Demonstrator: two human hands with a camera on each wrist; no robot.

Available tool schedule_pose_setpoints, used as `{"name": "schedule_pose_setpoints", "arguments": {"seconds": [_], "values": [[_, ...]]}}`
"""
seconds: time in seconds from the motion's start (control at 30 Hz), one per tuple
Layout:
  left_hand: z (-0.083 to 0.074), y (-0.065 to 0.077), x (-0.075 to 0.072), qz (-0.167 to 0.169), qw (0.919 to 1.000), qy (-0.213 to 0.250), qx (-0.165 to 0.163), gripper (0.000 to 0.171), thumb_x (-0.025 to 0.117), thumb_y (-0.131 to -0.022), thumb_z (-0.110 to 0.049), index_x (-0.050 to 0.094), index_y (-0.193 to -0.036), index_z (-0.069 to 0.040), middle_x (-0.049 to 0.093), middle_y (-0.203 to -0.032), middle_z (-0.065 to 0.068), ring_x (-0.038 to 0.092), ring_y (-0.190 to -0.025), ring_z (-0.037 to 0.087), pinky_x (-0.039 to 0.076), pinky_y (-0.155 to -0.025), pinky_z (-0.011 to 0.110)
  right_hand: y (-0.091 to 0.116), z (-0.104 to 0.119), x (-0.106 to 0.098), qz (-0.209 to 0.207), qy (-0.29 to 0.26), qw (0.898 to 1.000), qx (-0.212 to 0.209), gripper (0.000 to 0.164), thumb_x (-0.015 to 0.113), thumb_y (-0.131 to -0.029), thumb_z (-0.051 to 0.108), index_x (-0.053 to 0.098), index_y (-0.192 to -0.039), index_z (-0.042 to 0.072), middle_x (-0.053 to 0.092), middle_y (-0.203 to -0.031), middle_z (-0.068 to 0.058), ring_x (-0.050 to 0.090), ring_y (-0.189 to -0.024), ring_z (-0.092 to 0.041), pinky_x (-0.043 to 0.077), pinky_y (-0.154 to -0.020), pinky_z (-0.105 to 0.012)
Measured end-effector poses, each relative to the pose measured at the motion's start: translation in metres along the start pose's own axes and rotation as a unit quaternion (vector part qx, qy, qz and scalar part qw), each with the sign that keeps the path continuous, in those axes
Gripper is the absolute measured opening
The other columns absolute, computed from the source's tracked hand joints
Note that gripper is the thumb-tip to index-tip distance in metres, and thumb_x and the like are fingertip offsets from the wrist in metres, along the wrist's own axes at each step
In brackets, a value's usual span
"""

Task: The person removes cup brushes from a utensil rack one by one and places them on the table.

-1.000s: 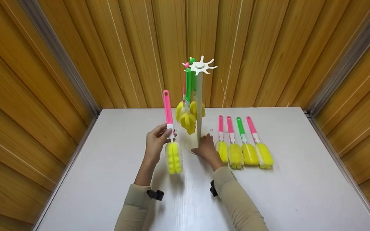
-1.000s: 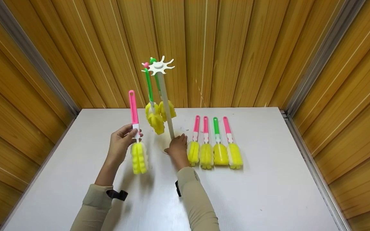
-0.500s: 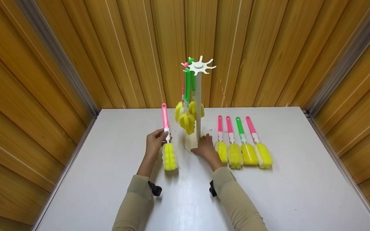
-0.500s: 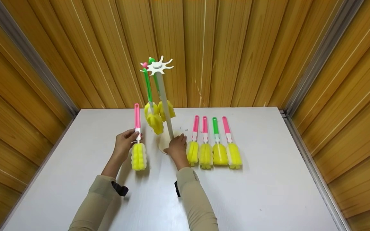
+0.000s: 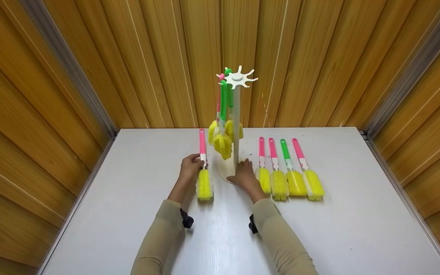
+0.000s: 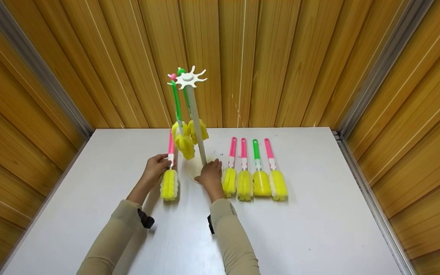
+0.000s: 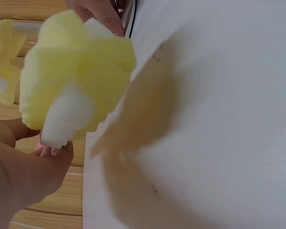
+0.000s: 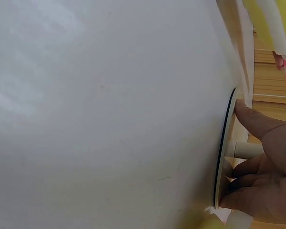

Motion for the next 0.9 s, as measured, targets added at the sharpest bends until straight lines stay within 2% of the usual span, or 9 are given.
{"name": "schedule_pose_setpoints", "arguments": {"seconds": [0.17, 0.3, 0.47, 0.63, 0.9], "values": [[0.004, -0.006, 0.011, 0.013, 0.9995, -0.006, -0.029, 0.041, 0.058, -0.098, 0.003, 0.053, -0.138, 0.008, 0.068, -0.113, 0.02, 0.068, -0.093, 0.023, 0.058, -0.083, 0.03, 0.0, 0.0, -0.001, -0.007, 0.008, 1.0, -0.007, 0.094, 0.075, -0.092, 0.034, 0.024, -0.149, -0.021, 0.016, -0.159, -0.04, 0.018, -0.15, -0.049, 0.021, -0.123, -0.052], [0.006, -0.013, 0.02, 0.028, 0.9988, -0.009, -0.038, 0.038, 0.057, -0.098, 0.004, 0.055, -0.136, 0.009, 0.068, -0.113, 0.021, 0.067, -0.095, 0.023, 0.057, -0.085, 0.032, 0.001, 0.0, -0.002, -0.012, 0.007, 1.0, -0.013, 0.094, 0.076, -0.092, 0.033, 0.025, -0.148, -0.022, 0.016, -0.158, -0.041, 0.018, -0.149, -0.05, 0.021, -0.123, -0.052], [0.011, -0.021, 0.026, 0.029, 0.9975, -0.006, -0.065, 0.036, 0.057, -0.098, 0.003, 0.058, -0.133, 0.007, 0.069, -0.113, 0.019, 0.066, -0.098, 0.023, 0.056, -0.088, 0.033, 0.001, 0.002, -0.002, -0.018, 0.02, 0.999, -0.021, 0.094, 0.076, -0.091, 0.035, 0.027, -0.147, -0.023, 0.02, -0.157, -0.042, 0.02, -0.148, -0.051, 0.022, -0.123, -0.051], [0.016, -0.024, 0.031, 0.026, 0.9968, 0.0, -0.076, 0.04, 0.055, -0.097, 0.001, 0.053, -0.137, 0.007, 0.064, -0.122, 0.019, 0.064, -0.103, 0.025, 0.054, -0.097, 0.037, 0.0, 0.003, -0.001, -0.018, 0.035, 0.999, -0.017, 0.092, 0.076, -0.091, 0.036, 0.03, -0.147, -0.022, 0.024, -0.156, -0.041, 0.023, -0.148, -0.05, 0.025, -0.122, -0.051], [0.021, -0.031, 0.039, 0.013, 0.9953, -0.069, -0.066, 0.043, 0.055, -0.101, -0.006, 0.051, -0.142, 0.004, 0.059, -0.135, 0.019, 0.059, -0.118, 0.028, 0.048, -0.107, 0.04, 0.001, 0.005, -0.002, -0.028, 0.036, 0.999, -0.02, 0.094, 0.078, -0.09, 0.037, 0.032, -0.145, -0.023, 0.026, -0.154, -0.042, 0.026, -0.146, -0.051, 0.027, -0.121, -0.05]]}}
Point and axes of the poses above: each hand's wrist, its own y-axis away from the middle knuckle, its own x-axis out of the palm, z = x × y, the point moved 5 cm from there along -y, towards the middle knuckle
